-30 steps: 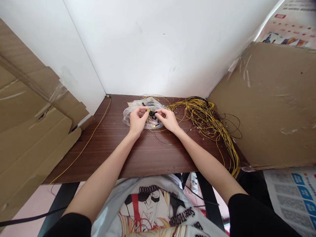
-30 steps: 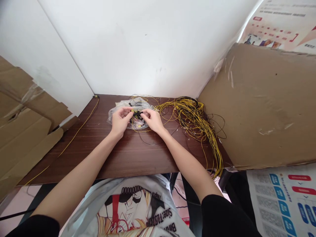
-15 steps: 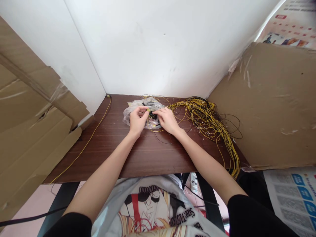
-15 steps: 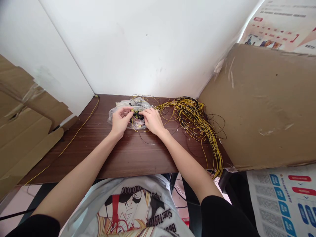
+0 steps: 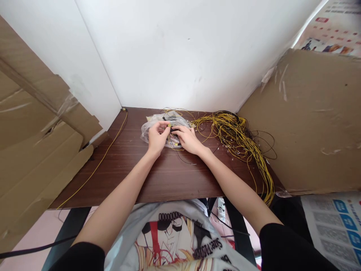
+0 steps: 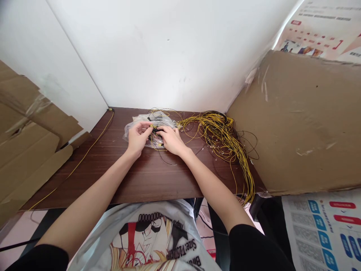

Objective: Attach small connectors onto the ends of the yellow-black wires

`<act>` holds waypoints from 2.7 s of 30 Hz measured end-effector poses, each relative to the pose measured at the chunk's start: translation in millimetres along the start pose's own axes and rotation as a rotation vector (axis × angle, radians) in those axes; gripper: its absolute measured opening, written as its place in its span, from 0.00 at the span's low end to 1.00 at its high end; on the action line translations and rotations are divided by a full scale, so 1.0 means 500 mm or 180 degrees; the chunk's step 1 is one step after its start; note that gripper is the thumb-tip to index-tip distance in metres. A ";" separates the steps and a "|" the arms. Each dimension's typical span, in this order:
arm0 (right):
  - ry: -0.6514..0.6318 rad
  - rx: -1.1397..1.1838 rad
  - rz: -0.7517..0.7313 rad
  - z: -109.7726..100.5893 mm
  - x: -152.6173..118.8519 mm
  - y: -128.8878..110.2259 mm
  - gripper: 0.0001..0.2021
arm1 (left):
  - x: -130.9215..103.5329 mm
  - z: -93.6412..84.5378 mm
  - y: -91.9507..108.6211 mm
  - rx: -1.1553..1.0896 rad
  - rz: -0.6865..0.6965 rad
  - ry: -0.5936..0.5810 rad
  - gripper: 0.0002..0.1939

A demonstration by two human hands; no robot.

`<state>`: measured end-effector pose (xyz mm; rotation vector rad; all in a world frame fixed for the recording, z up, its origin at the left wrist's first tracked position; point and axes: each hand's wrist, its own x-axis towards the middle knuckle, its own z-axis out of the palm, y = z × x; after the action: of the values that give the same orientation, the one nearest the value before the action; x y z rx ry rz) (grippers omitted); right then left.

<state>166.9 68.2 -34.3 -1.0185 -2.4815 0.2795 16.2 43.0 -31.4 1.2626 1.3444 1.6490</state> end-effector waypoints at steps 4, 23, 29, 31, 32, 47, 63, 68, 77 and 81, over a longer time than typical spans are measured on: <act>0.0070 0.0003 0.0015 0.002 0.000 -0.001 0.20 | -0.001 0.000 0.002 -0.0009 -0.0009 0.0005 0.09; 0.0142 0.0126 -0.0098 0.003 -0.001 -0.001 0.20 | 0.001 0.001 0.000 -0.0029 0.0038 0.0014 0.09; 0.0732 0.0739 0.0059 -0.005 0.004 -0.004 0.15 | 0.001 -0.001 -0.001 -0.0014 0.0003 -0.0008 0.09; 0.1037 0.1369 0.0335 -0.006 0.009 -0.002 0.10 | 0.001 -0.001 -0.003 0.0025 0.0025 -0.0027 0.10; 0.1166 0.1750 0.0513 -0.006 0.011 0.000 0.08 | 0.001 -0.001 -0.004 0.0053 0.0041 -0.0038 0.10; 0.1244 0.4297 0.1278 -0.020 0.017 -0.014 0.12 | -0.014 0.005 0.014 0.0421 0.0415 -0.0322 0.07; 0.1383 0.3558 0.1058 -0.022 0.013 -0.027 0.06 | -0.016 0.004 0.015 0.0522 0.0472 -0.0293 0.07; 0.1386 0.3385 0.0917 -0.023 0.012 -0.026 0.05 | -0.015 0.004 0.012 0.0547 0.0490 -0.0291 0.07; 0.1300 0.3167 0.0818 -0.018 0.008 -0.017 0.06 | -0.017 0.003 0.012 0.0627 0.0472 -0.0272 0.07; 0.1309 0.3119 0.0695 -0.020 0.007 -0.018 0.05 | -0.018 0.003 0.012 0.0628 0.0437 -0.0258 0.07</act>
<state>163.8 64.6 -21.5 -0.7791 -1.5309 1.0901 21.0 34.1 -28.1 1.5511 1.4256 1.5672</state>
